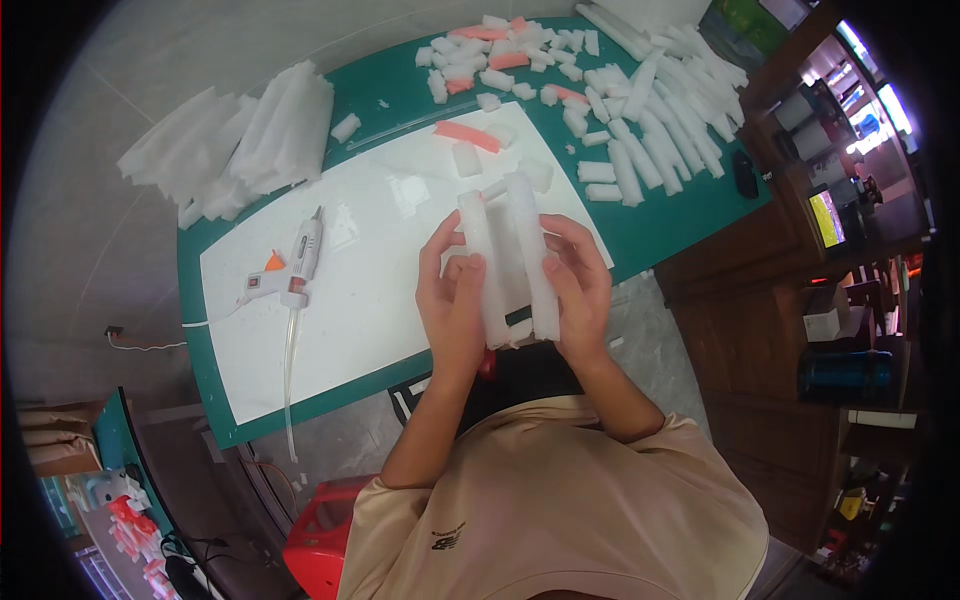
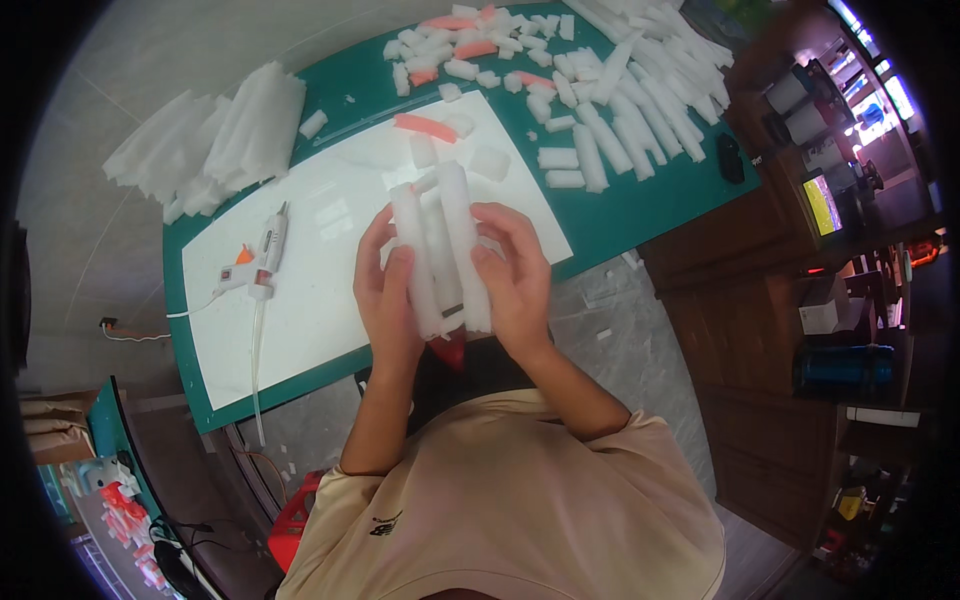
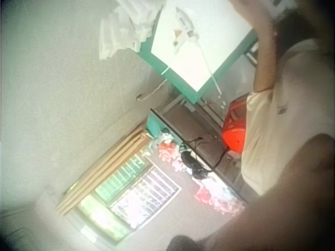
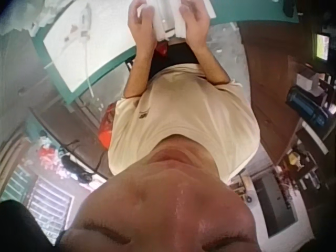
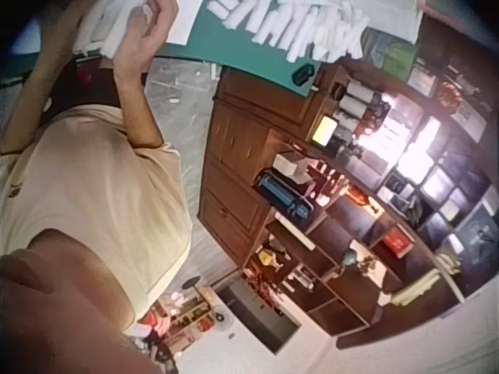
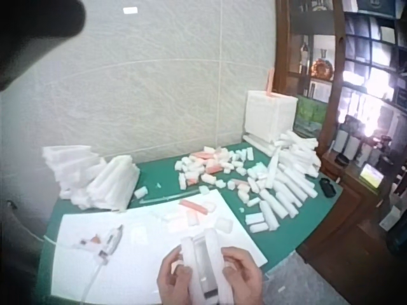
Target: Glue small foam blocks onto larger foam strips using a glue gun.
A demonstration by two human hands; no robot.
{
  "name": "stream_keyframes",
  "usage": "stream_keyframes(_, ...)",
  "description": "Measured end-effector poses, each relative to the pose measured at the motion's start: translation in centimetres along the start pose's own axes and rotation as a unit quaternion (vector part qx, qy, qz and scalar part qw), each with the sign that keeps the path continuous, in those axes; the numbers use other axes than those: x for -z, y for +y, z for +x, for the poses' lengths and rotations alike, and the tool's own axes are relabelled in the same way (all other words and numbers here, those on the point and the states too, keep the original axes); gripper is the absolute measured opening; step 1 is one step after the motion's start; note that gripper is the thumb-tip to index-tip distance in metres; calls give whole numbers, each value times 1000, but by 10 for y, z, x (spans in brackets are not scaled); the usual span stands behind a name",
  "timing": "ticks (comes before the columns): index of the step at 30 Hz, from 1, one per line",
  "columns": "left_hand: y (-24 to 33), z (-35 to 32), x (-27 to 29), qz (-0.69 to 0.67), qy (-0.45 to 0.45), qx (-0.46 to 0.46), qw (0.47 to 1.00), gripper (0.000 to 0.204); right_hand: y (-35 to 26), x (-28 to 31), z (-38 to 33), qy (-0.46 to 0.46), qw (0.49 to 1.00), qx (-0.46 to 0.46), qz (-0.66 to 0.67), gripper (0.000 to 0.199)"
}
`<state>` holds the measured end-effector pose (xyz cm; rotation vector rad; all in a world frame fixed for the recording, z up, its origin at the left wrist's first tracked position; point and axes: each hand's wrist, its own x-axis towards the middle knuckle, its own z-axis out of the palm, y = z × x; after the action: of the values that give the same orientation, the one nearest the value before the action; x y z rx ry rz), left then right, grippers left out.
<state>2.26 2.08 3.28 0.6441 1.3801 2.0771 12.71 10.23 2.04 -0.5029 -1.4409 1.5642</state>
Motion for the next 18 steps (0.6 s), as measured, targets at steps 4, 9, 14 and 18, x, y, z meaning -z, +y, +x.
stream_keyframes(4,5,0,3,-4,15,-5,1000,44,1,-6,-3,-1,1000,6,-9,36)
stream_keyframes(9,2,4,-1,-22,12,-7,1000,44,2,-7,-2,16,999,21,-39,35)
stream_keyframes(14,-21,12,1,18,38,1,999,45,10,-5,-5,16,994,41,-98,36)
stream_keyframes(18,-18,12,7,10,56,5,998,44,8,-15,-8,13,996,24,-79,34)
